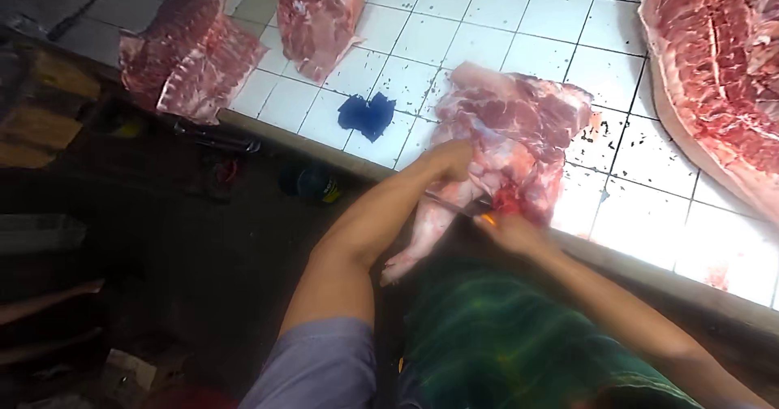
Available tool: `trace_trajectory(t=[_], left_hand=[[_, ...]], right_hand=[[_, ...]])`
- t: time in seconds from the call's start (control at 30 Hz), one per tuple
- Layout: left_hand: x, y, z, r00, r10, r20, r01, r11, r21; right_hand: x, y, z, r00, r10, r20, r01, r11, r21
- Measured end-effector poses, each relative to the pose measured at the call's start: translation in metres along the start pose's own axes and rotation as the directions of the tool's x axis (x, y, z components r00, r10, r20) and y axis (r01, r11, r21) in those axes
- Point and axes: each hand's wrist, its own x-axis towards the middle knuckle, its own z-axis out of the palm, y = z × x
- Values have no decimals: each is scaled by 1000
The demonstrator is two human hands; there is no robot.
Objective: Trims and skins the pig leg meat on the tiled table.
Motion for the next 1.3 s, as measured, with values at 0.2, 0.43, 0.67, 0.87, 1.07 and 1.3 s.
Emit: trace_trajectory(t=[0.2,0.43,0.67,0.87,1.07,1.3], left_hand=[[0,-6,-7,998,63,19,-62,998,-19],[15,-27,-25,988,148,-51,-151,987,-54],[7,-23,-27,989,148,-33,-150,986,-71],[1,-9,-30,952,289,-105,-287,957,29],[-3,-40,-8,888,311,-338,-339,940,-25],[-21,-21,-14,730,481,-486,-441,874,203]], right_hand=[[35,8,-9,997,4,-77,-10,997,-71],[-29,82,-16,950,311,11,-308,946,-95],[-23,4,-26,970,242,-33,-244,953,-182],[61,-71,-9,943,270,-196,-308,931,-196],[31,-30,30,856,422,-299,-469,877,-106],[59,-36,42,819,457,-346,-469,881,51]])
